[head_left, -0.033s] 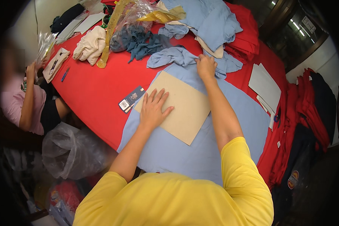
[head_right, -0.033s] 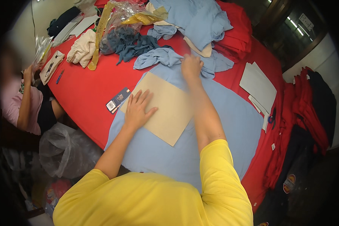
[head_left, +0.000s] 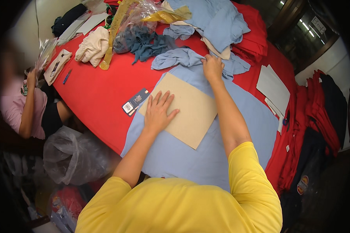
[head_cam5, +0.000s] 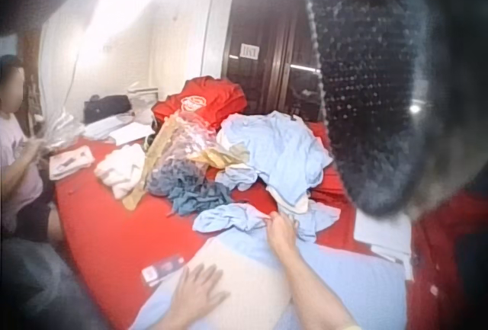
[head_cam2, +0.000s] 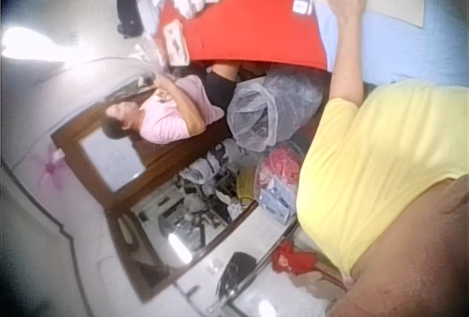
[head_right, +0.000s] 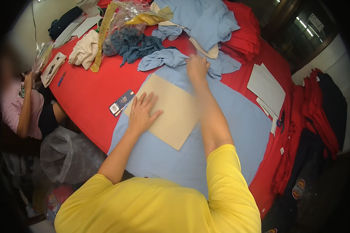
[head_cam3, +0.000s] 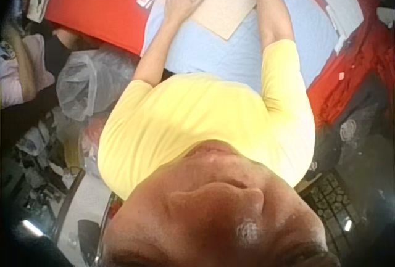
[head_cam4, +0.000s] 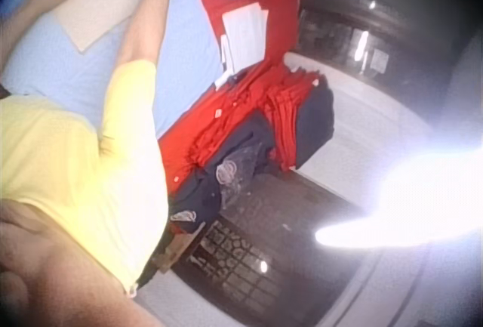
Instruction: The person folds shirts by placing them on a flat surface, centering a cardboard guide on the back, and folding the sides and sleeves over it.
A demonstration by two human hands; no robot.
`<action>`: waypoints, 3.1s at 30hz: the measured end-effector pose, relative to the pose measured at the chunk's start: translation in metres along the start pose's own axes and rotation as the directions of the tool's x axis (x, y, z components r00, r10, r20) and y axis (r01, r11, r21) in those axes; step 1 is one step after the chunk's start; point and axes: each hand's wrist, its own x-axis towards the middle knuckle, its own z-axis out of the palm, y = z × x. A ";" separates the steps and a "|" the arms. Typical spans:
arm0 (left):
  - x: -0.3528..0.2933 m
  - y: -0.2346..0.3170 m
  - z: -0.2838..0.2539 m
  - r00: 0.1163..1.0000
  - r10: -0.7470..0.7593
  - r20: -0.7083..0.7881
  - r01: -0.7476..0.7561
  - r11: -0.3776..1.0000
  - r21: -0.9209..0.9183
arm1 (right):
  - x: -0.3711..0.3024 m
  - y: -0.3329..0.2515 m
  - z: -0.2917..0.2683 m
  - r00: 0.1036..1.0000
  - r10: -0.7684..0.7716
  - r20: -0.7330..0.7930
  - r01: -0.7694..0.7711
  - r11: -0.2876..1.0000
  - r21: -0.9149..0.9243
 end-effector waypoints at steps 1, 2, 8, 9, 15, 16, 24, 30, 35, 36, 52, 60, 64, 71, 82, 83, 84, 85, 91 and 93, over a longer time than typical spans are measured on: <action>-0.002 -0.001 0.002 1.000 -0.008 0.001 0.008 1.000 0.008 | 0.000 -0.004 -0.003 0.999 -0.019 -0.027 0.020 1.000 0.014; -0.001 -0.002 0.002 1.000 -0.009 -0.002 0.009 1.000 0.016 | -0.002 -0.005 -0.003 0.999 -0.022 -0.044 0.022 1.000 0.009; 0.002 -0.007 0.007 1.000 0.025 0.002 -0.025 1.000 0.011 | -0.006 0.000 0.002 0.995 0.063 0.073 -0.067 0.996 0.051; 0.003 -0.007 0.006 1.000 0.026 0.010 -0.026 1.000 0.010 | -0.006 0.001 0.004 0.996 0.063 0.057 -0.066 0.996 0.059; 0.009 -0.004 -0.016 0.991 0.040 0.127 -0.036 0.999 -0.038 | -0.007 -0.003 -0.004 1.000 -0.003 0.028 -0.003 0.978 0.207; 0.010 -0.006 -0.017 0.991 0.038 0.131 -0.031 0.998 -0.053 | -0.011 -0.008 -0.009 0.997 -0.076 -0.021 0.078 0.967 0.241; -0.006 -0.024 -0.006 0.976 -0.179 0.125 0.213 0.910 -0.356 | -0.066 -0.076 -0.113 0.793 -0.417 0.443 0.036 0.759 0.650; -0.005 -0.057 0.027 0.997 -0.056 -0.046 0.041 0.961 -0.272 | -0.174 -0.116 -0.006 0.907 -0.337 0.252 0.283 0.932 0.227; 0.004 -0.033 0.017 0.991 0.038 -0.129 -0.035 0.999 0.025 | -0.187 -0.099 -0.107 0.756 -0.320 0.571 -0.136 0.777 0.615; 0.003 -0.031 0.012 0.988 0.106 -0.112 -0.090 0.985 0.145 | -0.177 -0.078 -0.130 0.731 -0.263 0.630 -0.263 0.744 0.615; 0.008 -0.030 -0.004 0.989 0.104 0.103 -0.042 0.876 -0.481 | -0.342 0.170 -0.279 0.878 0.436 -0.197 -0.478 0.820 -0.315; 0.015 -0.039 -0.026 0.887 0.298 0.353 -0.161 0.916 -0.368 | -0.395 0.173 -0.261 0.808 0.578 -0.112 -0.589 0.788 -0.181; 0.012 -0.038 -0.039 0.849 0.321 0.420 -0.212 0.934 -0.287 | -0.364 0.179 -0.201 0.878 0.476 -0.056 -0.477 0.858 -0.192; -0.001 -0.052 -0.029 0.887 0.352 0.299 -0.271 0.921 -0.281 | -0.343 0.199 -0.199 0.915 0.402 0.019 -0.363 0.844 -0.394; -0.006 -0.056 -0.019 0.933 0.328 0.146 -0.258 0.895 -0.364 | -0.331 -0.101 -0.135 0.920 -0.233 0.315 0.162 0.958 0.236; -0.005 -0.056 -0.017 0.935 0.324 0.142 -0.253 0.893 -0.372 | -0.332 -0.110 -0.141 0.886 -0.200 0.418 0.065 0.947 0.315; -0.004 -0.057 -0.014 0.937 0.319 0.142 -0.248 0.894 -0.372 | -0.333 -0.121 -0.152 0.838 -0.178 0.515 -0.043 0.921 0.388; -0.004 -0.059 -0.013 0.938 0.315 0.143 -0.244 0.895 -0.373 | -0.333 -0.132 -0.165 0.777 -0.165 0.607 -0.158 0.883 0.443; -0.006 -0.053 -0.022 0.943 0.295 0.155 -0.213 0.890 -0.403 | -0.353 -0.082 -0.200 0.446 0.394 0.803 -0.875 0.001 0.485; -0.004 -0.056 -0.020 0.942 0.299 0.149 -0.219 0.890 -0.399 | -0.374 -0.074 -0.193 0.674 0.601 0.428 -0.738 0.546 0.395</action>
